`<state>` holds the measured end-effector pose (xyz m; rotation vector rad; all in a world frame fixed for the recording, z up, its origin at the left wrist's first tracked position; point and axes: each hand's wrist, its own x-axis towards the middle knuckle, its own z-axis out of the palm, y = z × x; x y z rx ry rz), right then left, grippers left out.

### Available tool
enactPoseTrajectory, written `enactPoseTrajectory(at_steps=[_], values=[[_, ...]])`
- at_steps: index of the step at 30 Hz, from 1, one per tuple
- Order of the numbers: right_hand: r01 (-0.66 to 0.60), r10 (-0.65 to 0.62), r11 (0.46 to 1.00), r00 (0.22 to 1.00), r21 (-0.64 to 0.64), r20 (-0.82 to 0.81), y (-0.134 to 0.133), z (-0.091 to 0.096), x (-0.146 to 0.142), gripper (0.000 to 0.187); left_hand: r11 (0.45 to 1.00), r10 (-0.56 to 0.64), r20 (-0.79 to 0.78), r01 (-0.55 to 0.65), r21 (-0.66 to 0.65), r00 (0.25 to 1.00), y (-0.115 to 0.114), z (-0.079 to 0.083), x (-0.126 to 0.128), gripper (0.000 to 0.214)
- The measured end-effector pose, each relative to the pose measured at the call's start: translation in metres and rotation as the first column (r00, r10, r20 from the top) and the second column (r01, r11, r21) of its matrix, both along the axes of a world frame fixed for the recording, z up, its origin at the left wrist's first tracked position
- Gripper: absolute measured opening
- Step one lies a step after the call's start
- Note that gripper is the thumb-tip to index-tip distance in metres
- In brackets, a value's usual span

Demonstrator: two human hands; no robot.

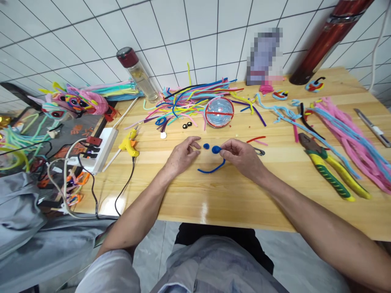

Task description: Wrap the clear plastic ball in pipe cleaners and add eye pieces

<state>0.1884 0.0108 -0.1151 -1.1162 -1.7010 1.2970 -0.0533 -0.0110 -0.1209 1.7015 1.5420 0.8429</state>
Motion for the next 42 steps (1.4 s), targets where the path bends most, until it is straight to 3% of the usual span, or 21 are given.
enactPoseTrajectory(at_steps=[3,6,8,11,15,19,26,33,42], values=[[0.006,-0.007,1.0,1.0,0.018,0.02,0.001,-0.003,0.0,0.021,0.998,0.051,-0.149,-0.047,0.031,0.988,0.002,0.0,-0.007,0.046],[0.021,-0.021,1.0,1.0,0.02,0.013,0.003,-0.006,0.0,0.019,0.992,0.105,-0.205,-0.087,0.095,0.973,0.001,0.005,-0.006,0.029],[0.033,-0.033,0.999,0.999,0.006,-0.007,0.003,-0.006,0.0,0.02,0.988,0.118,-0.142,-0.102,0.116,0.983,-0.002,0.009,-0.001,0.017],[0.027,-0.028,0.999,0.999,-0.024,-0.042,0.002,-0.005,-0.001,0.022,0.997,0.075,0.099,-0.078,0.024,0.992,-0.009,0.011,0.012,0.023],[-0.004,0.002,1.0,0.997,-0.021,-0.071,-0.003,-0.001,-0.004,0.024,0.992,0.045,0.385,0.005,-0.128,0.922,-0.017,0.01,0.031,0.039],[-0.042,0.043,0.999,0.997,0.021,-0.063,-0.007,-0.001,-0.007,0.024,0.979,0.075,0.514,0.034,-0.199,0.855,-0.02,0.01,0.041,0.044],[-0.042,0.044,0.998,0.998,0.057,-0.035,-0.008,-0.003,-0.007,0.021,0.98,0.094,0.568,0.023,-0.196,0.817,-0.022,0.017,0.045,0.037],[-0.029,0.028,0.997,0.999,0.065,0.022,-0.009,0.001,-0.008,0.016,0.987,0.122,0.529,-0.045,-0.157,0.84,-0.021,0.017,0.043,0.029],[-0.131,0.121,0.99,0.978,0.047,0.171,0.0,0.03,0.014,0.017,0.989,0.074,0.554,0.009,-0.146,0.829,-0.017,0.019,0.035,0.026]])
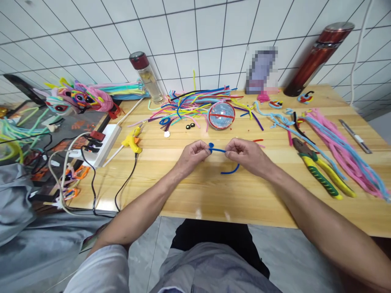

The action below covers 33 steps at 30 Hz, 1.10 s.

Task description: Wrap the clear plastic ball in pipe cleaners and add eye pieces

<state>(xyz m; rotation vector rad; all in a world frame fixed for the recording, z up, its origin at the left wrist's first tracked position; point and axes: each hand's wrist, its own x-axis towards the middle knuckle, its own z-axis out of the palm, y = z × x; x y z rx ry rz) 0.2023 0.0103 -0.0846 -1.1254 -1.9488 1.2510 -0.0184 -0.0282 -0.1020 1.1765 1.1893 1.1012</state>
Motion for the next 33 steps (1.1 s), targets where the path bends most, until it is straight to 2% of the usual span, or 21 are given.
enactPoseTrajectory(at_steps=[5,8,10,12,15,19,24,27,29,31,33], values=[[-0.022,0.024,1.0,0.987,-0.014,0.156,0.006,0.016,0.016,0.02,0.998,-0.046,0.038,0.047,-0.033,0.998,0.0,-0.004,0.004,0.026],[-0.05,0.052,0.999,0.99,-0.016,0.131,0.002,0.017,0.007,0.028,0.998,-0.066,0.071,0.068,-0.016,0.995,0.0,-0.006,0.006,0.028],[-0.06,0.057,0.998,0.99,0.025,0.129,-0.002,0.014,-0.003,0.027,0.997,-0.08,0.114,0.08,0.003,0.99,-0.001,-0.006,0.006,0.03],[-0.022,0.006,0.994,0.989,0.109,0.147,-0.008,0.01,-0.014,0.019,0.995,-0.097,0.163,0.097,0.007,0.982,-0.001,-0.007,0.007,0.032],[0.063,-0.086,0.978,0.991,0.199,0.106,-0.014,0.003,-0.024,0.02,0.993,-0.106,0.244,0.115,-0.021,0.964,0.0,-0.009,0.007,0.035],[0.107,-0.117,0.978,0.992,0.182,0.043,-0.017,-0.003,-0.027,0.022,0.994,-0.086,0.302,0.103,-0.041,0.95,-0.001,-0.012,0.008,0.036],[0.106,-0.112,0.979,0.993,0.174,0.03,-0.016,0.006,-0.019,0.027,0.988,-0.133,0.308,0.151,-0.035,0.942,-0.002,-0.011,0.005,0.022],[0.082,-0.095,0.978,0.994,0.191,0.059,-0.011,0.013,-0.008,0.03,0.983,-0.17,0.151,0.157,0.097,0.974,0.0,-0.015,0.0,0.019],[0.09,-0.102,0.98,0.993,0.179,0.058,-0.005,0.013,0.001,0.028,0.972,-0.084,-0.082,0.099,0.213,0.993,0.003,-0.021,-0.004,0.018],[0.133,-0.138,0.98,0.99,0.15,0.021,0.003,0.008,0.01,0.028,0.935,0.052,-0.348,0.077,0.347,0.936,0.008,-0.029,-0.007,0.017],[0.19,-0.187,0.974,0.982,0.12,-0.035,0.01,-0.001,0.016,0.029,0.882,0.156,-0.55,0.135,0.452,0.821,0.014,-0.037,-0.008,0.028]])
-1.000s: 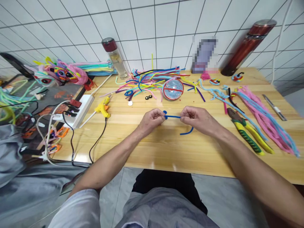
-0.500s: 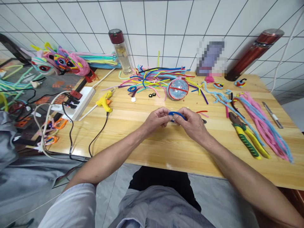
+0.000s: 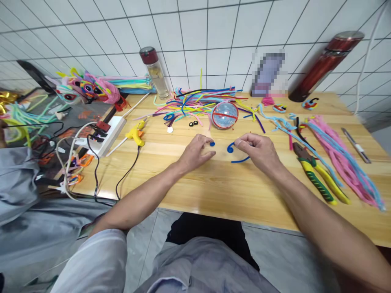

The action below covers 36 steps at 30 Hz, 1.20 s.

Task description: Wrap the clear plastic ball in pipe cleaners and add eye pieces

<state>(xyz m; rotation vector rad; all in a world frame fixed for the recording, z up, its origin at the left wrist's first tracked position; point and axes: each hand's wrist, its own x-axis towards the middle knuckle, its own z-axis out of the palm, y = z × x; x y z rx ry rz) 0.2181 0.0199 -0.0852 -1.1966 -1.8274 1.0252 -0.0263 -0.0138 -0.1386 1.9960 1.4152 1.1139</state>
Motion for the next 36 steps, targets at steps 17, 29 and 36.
enactPoseTrajectory(at_steps=[17,29,36], values=[[0.022,-0.01,0.993,0.995,0.117,-0.1,-0.008,-0.021,-0.003,0.031,0.953,0.296,-0.089,-0.289,0.087,0.951,0.005,0.011,0.0,0.023],[0.036,-0.022,0.996,0.985,0.078,-0.17,-0.014,-0.027,-0.004,0.024,0.876,0.105,0.675,0.253,-0.411,0.731,-0.01,0.028,0.06,0.053],[0.088,-0.073,0.985,0.992,0.149,-0.104,-0.011,-0.017,0.0,0.026,0.877,0.152,0.734,0.253,-0.41,0.662,0.006,0.029,0.056,0.052]])
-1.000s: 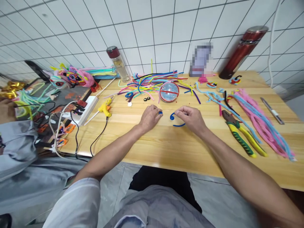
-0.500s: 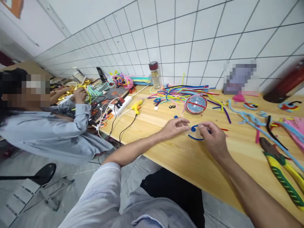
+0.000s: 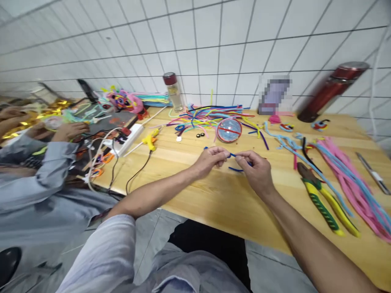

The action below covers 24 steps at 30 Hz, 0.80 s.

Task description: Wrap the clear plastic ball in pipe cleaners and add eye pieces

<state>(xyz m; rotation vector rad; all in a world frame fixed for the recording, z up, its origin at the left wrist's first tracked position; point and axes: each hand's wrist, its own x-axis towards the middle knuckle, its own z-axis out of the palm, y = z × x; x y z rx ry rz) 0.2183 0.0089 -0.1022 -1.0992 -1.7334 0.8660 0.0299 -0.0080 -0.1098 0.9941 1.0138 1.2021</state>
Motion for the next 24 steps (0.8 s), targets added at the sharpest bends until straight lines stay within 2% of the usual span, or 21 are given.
enactPoseTrajectory(at_steps=[4,8,11,13,16,20,24], values=[[-0.017,0.009,0.997,0.994,0.072,0.109,0.003,0.0,0.003,0.022,0.969,-0.24,-0.086,0.234,-0.078,0.967,0.003,0.0,-0.007,0.05],[-0.084,0.026,0.971,0.968,0.226,0.25,0.002,0.0,0.008,0.021,0.855,-0.516,-0.207,0.483,-0.191,0.831,0.004,0.007,-0.02,0.041],[-0.113,0.02,0.959,0.941,0.259,0.339,0.0,0.0,0.01,0.022,0.782,-0.623,-0.251,0.597,-0.179,0.741,0.008,0.013,-0.031,0.033],[-0.095,-0.003,0.966,0.927,0.241,0.376,-0.002,0.001,0.011,0.023,0.777,-0.626,-0.279,0.612,-0.145,0.729,0.011,0.015,-0.038,0.024],[-0.015,-0.067,0.979,0.919,0.205,0.389,-0.005,0.001,0.011,0.023,0.817,-0.568,-0.258,0.572,-0.068,0.781,0.013,0.01,-0.042,0.017],[0.065,-0.121,0.983,0.932,0.171,0.342,-0.006,-0.002,0.009,0.022,0.885,-0.466,-0.102,0.462,-0.061,0.879,0.012,-0.001,-0.037,0.016],[0.049,-0.068,0.996,0.952,0.071,0.299,-0.006,-0.009,0.006,0.019,0.939,-0.327,0.058,0.331,-0.098,0.943,0.01,-0.006,-0.034,0.029]])
